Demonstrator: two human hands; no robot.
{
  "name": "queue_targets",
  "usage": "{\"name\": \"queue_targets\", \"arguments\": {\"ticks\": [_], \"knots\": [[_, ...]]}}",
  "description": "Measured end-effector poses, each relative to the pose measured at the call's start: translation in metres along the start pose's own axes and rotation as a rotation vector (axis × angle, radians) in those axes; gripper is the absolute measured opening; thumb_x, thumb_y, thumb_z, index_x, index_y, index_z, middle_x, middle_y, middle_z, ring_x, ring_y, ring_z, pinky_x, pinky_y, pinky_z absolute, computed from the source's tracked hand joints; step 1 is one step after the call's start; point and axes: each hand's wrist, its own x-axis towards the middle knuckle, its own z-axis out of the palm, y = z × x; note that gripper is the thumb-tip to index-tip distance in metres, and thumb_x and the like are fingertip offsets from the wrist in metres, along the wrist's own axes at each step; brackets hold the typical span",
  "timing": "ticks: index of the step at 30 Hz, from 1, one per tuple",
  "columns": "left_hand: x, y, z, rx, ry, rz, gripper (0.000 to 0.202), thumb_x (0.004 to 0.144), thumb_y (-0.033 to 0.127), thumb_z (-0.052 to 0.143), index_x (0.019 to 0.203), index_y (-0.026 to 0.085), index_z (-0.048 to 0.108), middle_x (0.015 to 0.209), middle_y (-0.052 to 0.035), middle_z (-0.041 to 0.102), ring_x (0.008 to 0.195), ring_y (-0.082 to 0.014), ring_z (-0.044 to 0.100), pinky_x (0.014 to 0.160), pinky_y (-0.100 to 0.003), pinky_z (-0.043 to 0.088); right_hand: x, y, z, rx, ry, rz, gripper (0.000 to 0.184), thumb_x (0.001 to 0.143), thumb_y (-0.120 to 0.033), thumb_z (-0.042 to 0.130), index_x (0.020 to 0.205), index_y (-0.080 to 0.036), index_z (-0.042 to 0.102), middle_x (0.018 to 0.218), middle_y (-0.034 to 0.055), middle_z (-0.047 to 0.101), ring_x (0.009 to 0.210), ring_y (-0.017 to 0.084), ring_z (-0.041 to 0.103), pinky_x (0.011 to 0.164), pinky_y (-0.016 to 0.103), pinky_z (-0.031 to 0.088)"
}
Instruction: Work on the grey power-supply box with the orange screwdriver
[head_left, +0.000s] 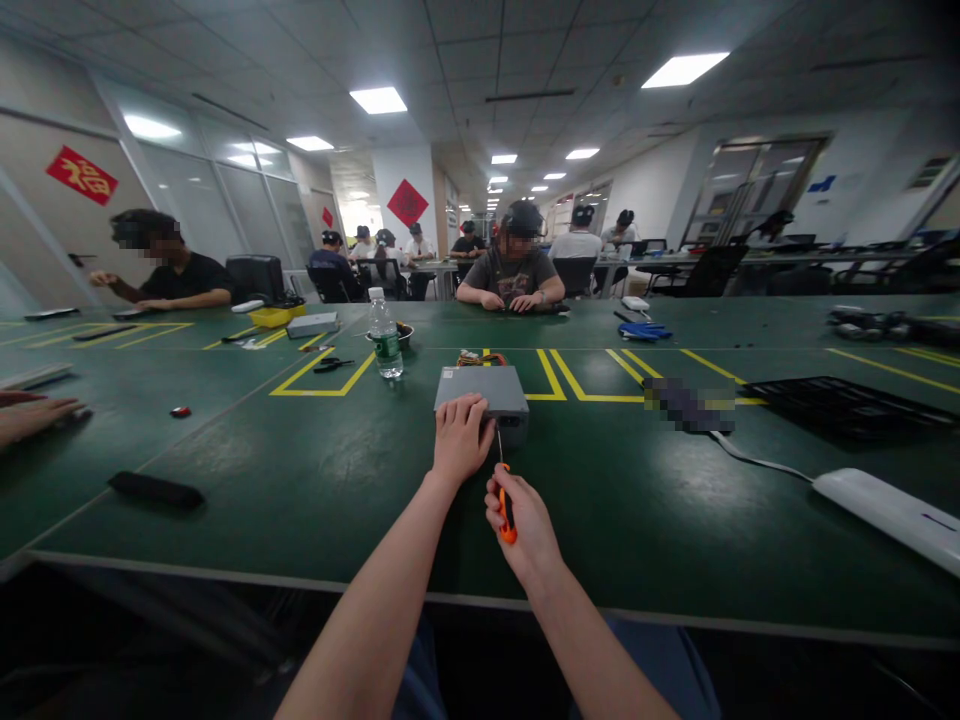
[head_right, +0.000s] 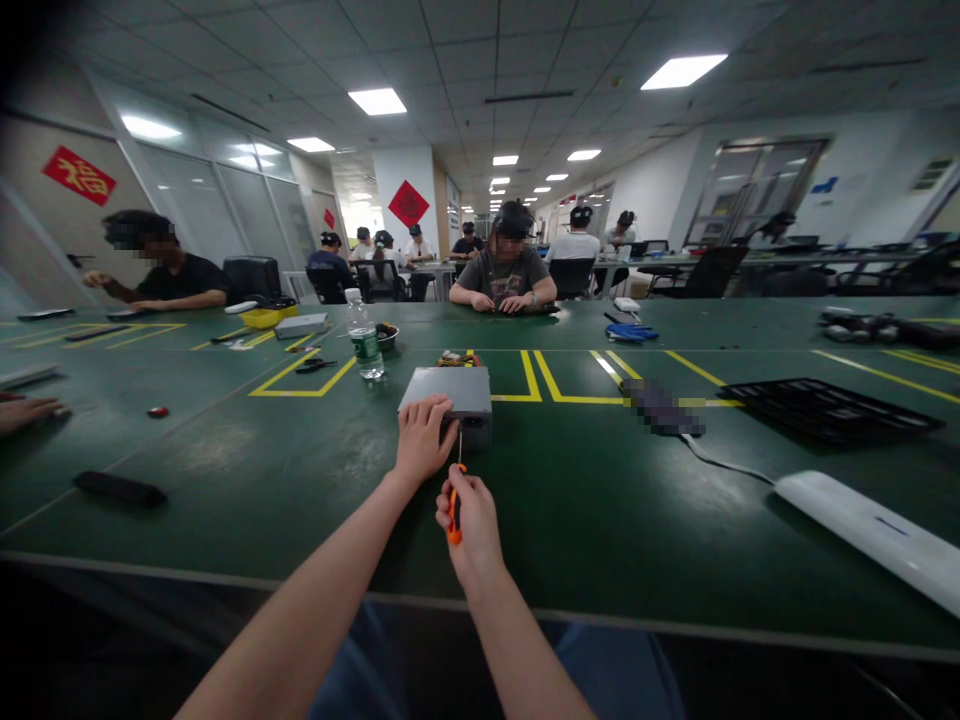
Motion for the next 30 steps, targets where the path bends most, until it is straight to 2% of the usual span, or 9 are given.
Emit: {"name": "queue_targets", "arguments": {"ticks": [5,10,13,18,21,25,30], "knots": [[-0.0001,-0.0012,0.0042,-0.008,0.020,0.005,0.027,0.084,0.029,0.047,0.109,0.019,0.051,0.117,-0.0080,0.054,0.112,-0.0230,0.044,0.097,-0.039,0.028,0.0004,-0.0023,0.0002,-0.002,-0.037,0.069,0.020,0.077,-0.029,0.061,0.071,-0.009,0.059,0.055,0.0019,0.054,0.041,0.005,0.043,0.034,0.013,0.031],[-0.0002,-0.0020,0.0064,-0.007,0.034,0.008,0.027,0.083,0.029,0.049,0.108,0.020,0.051,0.116,-0.0072,0.055,0.111,-0.0230,0.045,0.097,-0.039,0.028,0.0027,-0.0002,-0.0012,0.016,0.002,0.019,0.014,0.072,-0.022,0.066,0.067,-0.012,0.057,0.055,-0.0010,0.053,0.040,0.003,0.040,0.031,0.012,0.026],[-0.0002,-0.0020,0.0060,-0.009,0.033,0.008,0.027,0.083,0.030,0.049,0.108,0.020,0.050,0.117,-0.0071,0.055,0.111,-0.0228,0.045,0.097,-0.039,0.028,0.0026,-0.0001,-0.0021,0.023,0.010,0.012,0.014,0.072,-0.021,0.066,0.066,-0.012,0.057,0.056,-0.0006,0.054,0.042,0.003,0.042,0.032,0.011,0.029],[0.0000,-0.0019,0.0054,-0.018,0.046,0.005,0.027,0.082,0.029,0.050,0.108,0.020,0.050,0.116,-0.0078,0.055,0.112,-0.0231,0.045,0.097,-0.039,0.028,0.0006,-0.0016,-0.0010,0.013,-0.018,0.063,0.022,0.081,-0.028,0.056,0.069,-0.009,0.061,0.054,0.0020,0.053,0.041,0.005,0.042,0.033,0.013,0.031],[0.0001,-0.0016,0.0051,-0.015,0.044,0.010,0.027,0.082,0.028,0.050,0.108,0.020,0.050,0.116,-0.0082,0.055,0.112,-0.0235,0.045,0.096,-0.039,0.028,0.0012,-0.0007,-0.0006,0.015,-0.001,0.030,0.018,0.077,-0.028,0.062,0.070,-0.011,0.060,0.056,0.0008,0.053,0.043,0.005,0.043,0.033,0.013,0.031],[-0.0002,-0.0011,0.0042,-0.015,0.041,0.008,0.028,0.082,0.028,0.050,0.108,0.020,0.050,0.117,-0.0080,0.055,0.112,-0.0233,0.045,0.097,-0.039,0.028,0.0030,0.0010,-0.0018,0.018,0.029,-0.014,0.016,0.068,-0.020,0.071,0.065,-0.013,0.057,0.057,-0.0005,0.054,0.046,0.005,0.046,0.033,0.012,0.030],[-0.0001,-0.0008,0.0040,-0.042,0.046,0.005,0.027,0.082,0.028,0.051,0.108,0.020,0.050,0.116,-0.0075,0.056,0.111,-0.0228,0.045,0.097,-0.039,0.028,0.0017,-0.0006,-0.0028,0.021,-0.005,0.050,0.018,0.078,-0.026,0.060,0.070,-0.010,0.061,0.057,0.0027,0.055,0.044,0.005,0.045,0.036,0.013,0.033]]}}
